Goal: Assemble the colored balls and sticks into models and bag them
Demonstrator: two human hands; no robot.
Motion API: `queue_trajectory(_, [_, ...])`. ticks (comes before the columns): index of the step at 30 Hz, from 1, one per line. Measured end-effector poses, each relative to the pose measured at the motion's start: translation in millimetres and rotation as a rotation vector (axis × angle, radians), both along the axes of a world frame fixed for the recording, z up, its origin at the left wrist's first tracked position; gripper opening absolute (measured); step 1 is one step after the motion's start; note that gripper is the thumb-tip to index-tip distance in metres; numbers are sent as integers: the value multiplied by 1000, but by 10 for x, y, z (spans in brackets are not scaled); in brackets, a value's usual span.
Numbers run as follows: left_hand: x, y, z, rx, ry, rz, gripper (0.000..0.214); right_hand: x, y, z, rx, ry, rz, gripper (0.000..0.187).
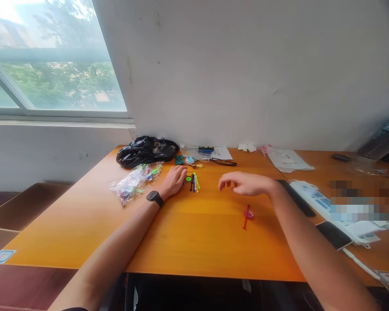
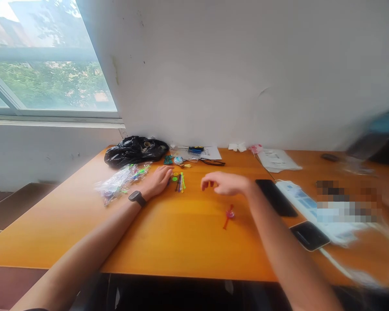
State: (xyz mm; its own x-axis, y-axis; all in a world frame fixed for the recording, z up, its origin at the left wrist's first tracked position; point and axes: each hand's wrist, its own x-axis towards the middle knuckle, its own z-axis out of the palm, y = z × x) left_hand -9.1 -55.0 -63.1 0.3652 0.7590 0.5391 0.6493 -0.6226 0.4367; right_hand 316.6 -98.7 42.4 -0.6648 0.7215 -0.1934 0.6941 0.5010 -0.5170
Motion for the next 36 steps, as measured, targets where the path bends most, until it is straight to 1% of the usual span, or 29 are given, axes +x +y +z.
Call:
queue_trajectory(2, [21, -72, 28, 101, 12, 63, 30, 269, -296, -33, -84, -55, -11, 43])
queue_trajectory(4, [53, -192, 33, 195, 55, 113, 28, 451, -585, -165, -149, -62, -72, 29])
queue_trajectory(6, [100, -356, 13, 239, 143, 96, 25, 536, -821, -331, -143, -12, -158, 15])
queue_trajectory(8, [165, -536, -16, 236, 234, 48, 18, 542, -980, -465, -109, 57, -266, 23])
queue_trajectory(10, [244, -687, -40, 206, 284, 40, 15, 495, -1058, -535, -80, 121, -303, 30])
queue_trajectory(12, [321, -779, -50, 176, 317, 64, 16, 416, -1063, -549, -47, 198, -330, 33])
queue_trajectory(14, [381, -811, -55, 162, 329, 73, 17, 314, -1010, -529, -18, 318, -369, 36])
queue_trajectory(17, [414, -800, -56, 172, 295, 28, 13, 114, -853, -482, -45, 600, -396, 39])
queue_trajectory(19, [401, -791, -45, 189, 237, -6, 14, -54, -713, -454, -94, 723, -372, 34])
queue_trajectory(22, [361, -792, 3, 227, 99, -34, 34, -344, -475, -463, -182, 843, -363, 35])
queue_trajectory(24, [333, -794, 48, 262, 13, -54, 42, -543, -332, -531, -267, 927, -341, 37])
queue_trajectory(26, [312, -796, 90, 272, -47, -98, 38, -718, -244, -645, -412, 1048, -355, 43])
queue_trajectory(28, [299, -805, 122, 218, -116, -160, 27, -843, -233, -777, -540, 1162, -417, 43])
queue_trajectory(30, [299, -825, 139, 95, -211, -203, 18, -909, -285, -890, -616, 1208, -467, 43])
queue_trajectory(33, [317, -860, 132, -74, -342, -248, 21, -930, -390, -982, -625, 1233, -537, 43])
queue_trajectory(36, [339, -876, 98, -99, -379, -286, 27, -926, -443, -994, -571, 1202, -558, 42])
